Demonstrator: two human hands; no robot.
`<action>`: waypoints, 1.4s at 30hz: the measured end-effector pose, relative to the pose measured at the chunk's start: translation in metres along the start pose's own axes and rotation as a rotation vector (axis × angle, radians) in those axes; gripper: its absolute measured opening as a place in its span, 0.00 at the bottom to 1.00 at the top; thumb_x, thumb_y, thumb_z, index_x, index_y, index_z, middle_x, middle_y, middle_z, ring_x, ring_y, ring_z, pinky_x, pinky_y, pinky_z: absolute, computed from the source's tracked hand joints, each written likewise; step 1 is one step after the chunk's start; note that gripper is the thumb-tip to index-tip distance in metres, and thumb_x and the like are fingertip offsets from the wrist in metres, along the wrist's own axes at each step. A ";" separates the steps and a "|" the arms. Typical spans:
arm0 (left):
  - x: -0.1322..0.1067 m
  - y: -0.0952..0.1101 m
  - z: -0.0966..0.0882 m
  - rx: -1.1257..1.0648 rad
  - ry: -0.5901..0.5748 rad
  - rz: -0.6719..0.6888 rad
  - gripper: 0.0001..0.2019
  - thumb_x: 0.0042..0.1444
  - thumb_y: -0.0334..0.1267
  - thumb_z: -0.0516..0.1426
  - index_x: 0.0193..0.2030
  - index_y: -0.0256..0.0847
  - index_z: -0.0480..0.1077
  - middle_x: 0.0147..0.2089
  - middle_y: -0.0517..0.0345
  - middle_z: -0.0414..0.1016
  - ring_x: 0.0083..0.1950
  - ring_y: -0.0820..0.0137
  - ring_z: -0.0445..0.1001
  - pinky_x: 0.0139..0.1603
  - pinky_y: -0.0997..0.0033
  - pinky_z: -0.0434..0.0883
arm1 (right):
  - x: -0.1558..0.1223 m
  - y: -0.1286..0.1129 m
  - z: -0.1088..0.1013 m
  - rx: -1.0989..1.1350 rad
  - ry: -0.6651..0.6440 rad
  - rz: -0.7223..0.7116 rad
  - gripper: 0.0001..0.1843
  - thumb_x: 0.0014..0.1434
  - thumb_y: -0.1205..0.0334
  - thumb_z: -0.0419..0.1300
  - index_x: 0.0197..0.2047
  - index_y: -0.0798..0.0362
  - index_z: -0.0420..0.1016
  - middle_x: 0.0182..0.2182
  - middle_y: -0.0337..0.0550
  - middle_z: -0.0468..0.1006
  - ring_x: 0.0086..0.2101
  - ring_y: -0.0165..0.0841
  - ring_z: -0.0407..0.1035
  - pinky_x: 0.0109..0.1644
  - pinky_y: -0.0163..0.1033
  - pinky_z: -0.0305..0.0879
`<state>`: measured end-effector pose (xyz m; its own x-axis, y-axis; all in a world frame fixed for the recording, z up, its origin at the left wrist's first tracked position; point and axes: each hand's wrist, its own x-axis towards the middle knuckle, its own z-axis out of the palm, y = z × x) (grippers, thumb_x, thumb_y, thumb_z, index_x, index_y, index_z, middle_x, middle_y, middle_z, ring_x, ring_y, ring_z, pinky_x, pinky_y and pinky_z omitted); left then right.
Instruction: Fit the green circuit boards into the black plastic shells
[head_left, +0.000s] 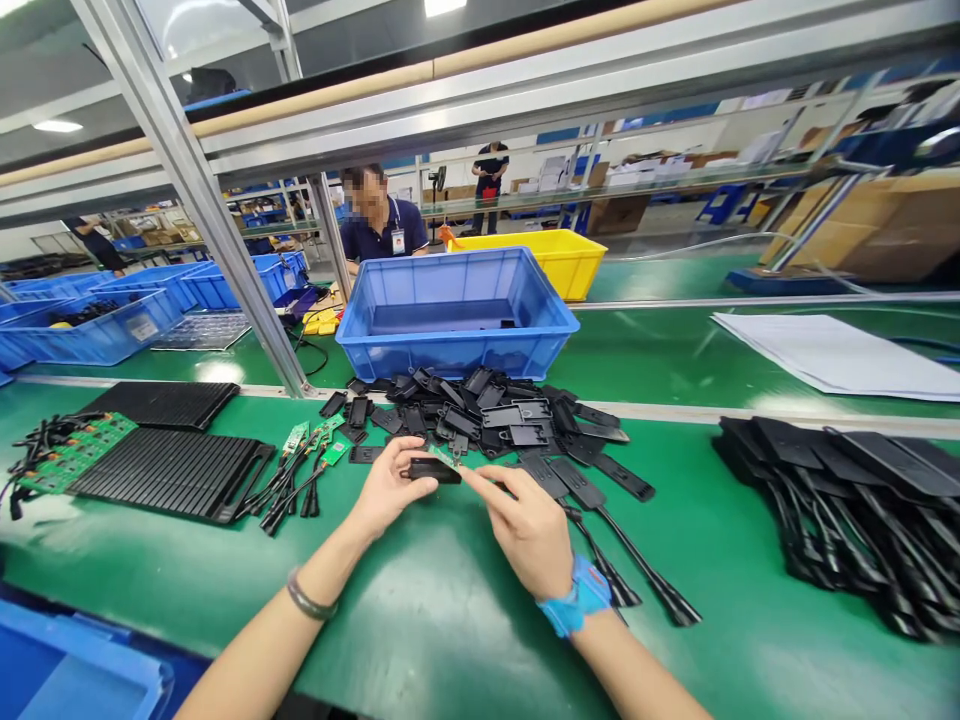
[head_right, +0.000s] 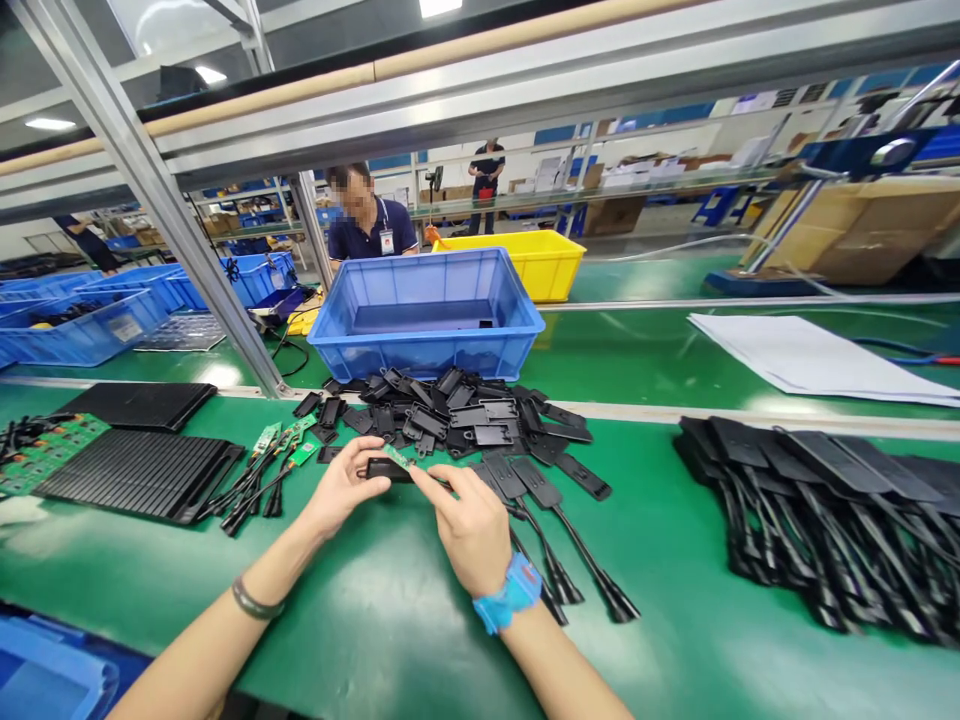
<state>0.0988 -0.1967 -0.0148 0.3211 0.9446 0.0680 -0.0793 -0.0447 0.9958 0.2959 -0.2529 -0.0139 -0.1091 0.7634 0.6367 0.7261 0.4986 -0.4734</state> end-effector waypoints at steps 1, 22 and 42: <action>-0.003 -0.006 0.004 -0.134 0.005 -0.038 0.29 0.44 0.35 0.67 0.53 0.40 0.64 0.46 0.52 0.76 0.46 0.66 0.75 0.50 0.65 0.68 | -0.001 0.000 0.001 -0.067 -0.023 -0.043 0.22 0.64 0.71 0.47 0.50 0.43 0.78 0.40 0.46 0.78 0.38 0.37 0.71 0.41 0.43 0.69; -0.017 -0.016 0.014 -0.565 -0.065 -0.172 0.26 0.51 0.32 0.64 0.57 0.44 0.64 0.58 0.48 0.70 0.56 0.61 0.72 0.57 0.58 0.67 | -0.006 -0.019 0.011 0.228 -0.118 0.059 0.18 0.66 0.67 0.48 0.53 0.48 0.74 0.41 0.48 0.74 0.41 0.36 0.72 0.45 0.39 0.72; -0.019 -0.020 0.019 -0.590 -0.046 -0.186 0.21 0.52 0.34 0.64 0.52 0.40 0.67 0.56 0.47 0.72 0.54 0.62 0.73 0.54 0.61 0.70 | -0.009 -0.016 0.015 0.235 -0.111 0.023 0.17 0.64 0.70 0.51 0.50 0.50 0.75 0.39 0.47 0.73 0.39 0.34 0.72 0.43 0.37 0.72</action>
<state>0.1125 -0.2198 -0.0348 0.4193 0.9036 -0.0878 -0.5219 0.3191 0.7911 0.2753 -0.2618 -0.0212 -0.1777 0.8097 0.5593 0.5529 0.5524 -0.6238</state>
